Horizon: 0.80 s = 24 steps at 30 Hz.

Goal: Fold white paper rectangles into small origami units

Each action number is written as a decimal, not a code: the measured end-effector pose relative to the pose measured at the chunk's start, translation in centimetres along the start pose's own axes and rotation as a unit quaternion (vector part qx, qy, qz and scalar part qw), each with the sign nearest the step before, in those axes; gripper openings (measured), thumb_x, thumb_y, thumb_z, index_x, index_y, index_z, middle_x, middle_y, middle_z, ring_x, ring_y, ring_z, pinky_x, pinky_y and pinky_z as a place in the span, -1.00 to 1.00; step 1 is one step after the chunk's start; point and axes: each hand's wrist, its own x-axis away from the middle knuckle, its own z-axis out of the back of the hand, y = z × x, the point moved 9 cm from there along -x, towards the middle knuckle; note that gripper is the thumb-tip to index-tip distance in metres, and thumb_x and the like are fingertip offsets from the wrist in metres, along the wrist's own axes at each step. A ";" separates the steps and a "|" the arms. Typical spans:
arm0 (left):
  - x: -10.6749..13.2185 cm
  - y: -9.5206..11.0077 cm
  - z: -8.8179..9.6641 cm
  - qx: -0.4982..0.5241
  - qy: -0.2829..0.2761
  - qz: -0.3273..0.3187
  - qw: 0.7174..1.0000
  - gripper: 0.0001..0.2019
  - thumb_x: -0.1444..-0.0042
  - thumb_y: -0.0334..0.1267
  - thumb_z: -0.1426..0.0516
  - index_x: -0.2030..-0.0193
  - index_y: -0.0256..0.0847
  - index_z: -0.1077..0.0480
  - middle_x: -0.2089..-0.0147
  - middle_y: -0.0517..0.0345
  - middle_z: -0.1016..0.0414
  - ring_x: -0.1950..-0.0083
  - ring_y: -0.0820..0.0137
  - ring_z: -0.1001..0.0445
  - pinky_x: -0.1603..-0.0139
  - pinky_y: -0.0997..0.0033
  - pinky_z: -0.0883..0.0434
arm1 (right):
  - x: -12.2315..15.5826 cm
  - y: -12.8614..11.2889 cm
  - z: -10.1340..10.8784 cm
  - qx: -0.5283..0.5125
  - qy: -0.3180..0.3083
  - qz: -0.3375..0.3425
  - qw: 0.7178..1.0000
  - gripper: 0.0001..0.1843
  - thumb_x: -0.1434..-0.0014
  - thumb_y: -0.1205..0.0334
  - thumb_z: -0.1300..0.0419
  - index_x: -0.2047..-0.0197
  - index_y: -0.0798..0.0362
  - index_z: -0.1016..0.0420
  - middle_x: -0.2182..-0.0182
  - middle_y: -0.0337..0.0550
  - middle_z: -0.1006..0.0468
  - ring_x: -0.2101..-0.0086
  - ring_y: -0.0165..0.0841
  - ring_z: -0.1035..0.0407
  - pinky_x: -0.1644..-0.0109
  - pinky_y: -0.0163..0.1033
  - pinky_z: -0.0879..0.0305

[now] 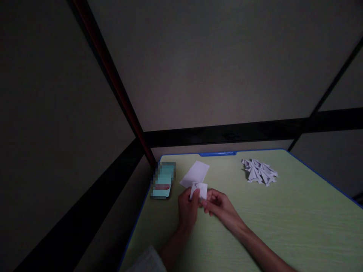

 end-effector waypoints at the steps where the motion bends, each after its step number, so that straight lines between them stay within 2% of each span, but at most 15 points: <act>1: 0.0 0.1 0.1 -0.002 0.004 -0.004 1.000 -0.70 0.14 -0.10 -0.07 0.69 -0.29 -0.23 0.74 0.32 -0.13 0.67 0.59 -0.10 0.68 0.61 -0.08 | 0.0 0.0 0.3 0.007 0.016 -0.001 1.000 -0.67 0.25 0.08 -0.27 0.58 0.11 -0.24 0.70 -0.34 -0.31 0.67 -0.55 -0.14 0.62 -0.42 -0.03; 3: -0.2 0.0 0.0 0.004 -0.005 -0.003 1.000 -0.72 0.16 -0.13 -0.09 0.68 -0.30 -0.26 0.74 0.32 -0.13 0.67 0.59 -0.09 0.68 0.61 -0.07 | -0.1 0.0 1.0 0.021 0.047 -0.002 0.999 -0.66 0.29 0.09 -0.30 0.61 0.11 -0.24 0.73 -0.36 -0.27 0.68 -0.56 -0.10 0.61 -0.41 -0.01; 8: -0.5 -0.7 -0.7 0.050 -0.044 0.034 0.997 -0.75 0.20 -0.14 -0.11 0.53 -0.36 -0.38 0.61 0.18 -0.34 0.61 0.53 -0.21 0.65 0.58 -0.17 | -0.2 -0.9 3.0 0.016 0.106 0.038 0.994 -0.68 0.19 0.05 -0.23 0.59 0.13 -0.27 0.70 -0.34 -0.28 0.64 -0.54 -0.10 0.57 -0.40 0.00; 13: -0.4 -0.8 -1.2 0.043 -0.078 0.076 0.993 -0.79 0.26 -0.20 -0.16 0.59 -0.38 -0.40 0.69 0.22 -0.30 0.63 0.53 -0.22 0.62 0.56 -0.18 | -0.3 -1.9 3.3 0.019 0.076 0.062 0.995 -0.71 0.15 0.07 -0.21 0.54 0.14 -0.30 0.69 -0.33 -0.28 0.62 -0.53 -0.14 0.54 -0.39 -0.06; 18: -0.1 -1.1 -1.5 0.052 -0.100 0.121 0.986 -0.83 0.31 -0.27 -0.17 0.59 -0.39 -0.40 0.65 0.17 -0.35 0.60 0.51 -0.26 0.61 0.57 -0.20 | -0.4 -2.1 3.1 0.028 0.055 0.069 0.996 -0.76 0.16 0.15 -0.23 0.47 0.15 -0.36 0.66 -0.32 -0.31 0.60 -0.52 -0.17 0.53 -0.39 -0.10; 21: 0.1 -2.1 -1.6 0.102 -0.103 0.162 0.976 -0.78 0.33 -0.27 -0.18 0.50 -0.39 -0.43 0.58 0.12 -0.42 0.55 0.46 -0.32 0.57 0.54 -0.24 | -0.3 -2.3 3.3 0.004 0.060 0.091 0.994 -0.75 0.21 0.23 -0.28 0.41 0.12 -0.38 0.56 -0.28 -0.38 0.52 -0.49 -0.25 0.44 -0.38 -0.17; 24: 0.3 -3.1 -1.9 0.172 -0.103 0.202 0.959 -0.76 0.36 -0.29 -0.20 0.48 -0.39 -0.43 0.55 0.07 -0.45 0.53 0.43 -0.35 0.57 0.52 -0.24 | -0.2 -2.4 2.9 -0.029 0.029 0.096 0.995 -0.76 0.21 0.27 -0.28 0.39 0.09 -0.38 0.53 -0.26 -0.42 0.48 -0.47 -0.29 0.40 -0.37 -0.20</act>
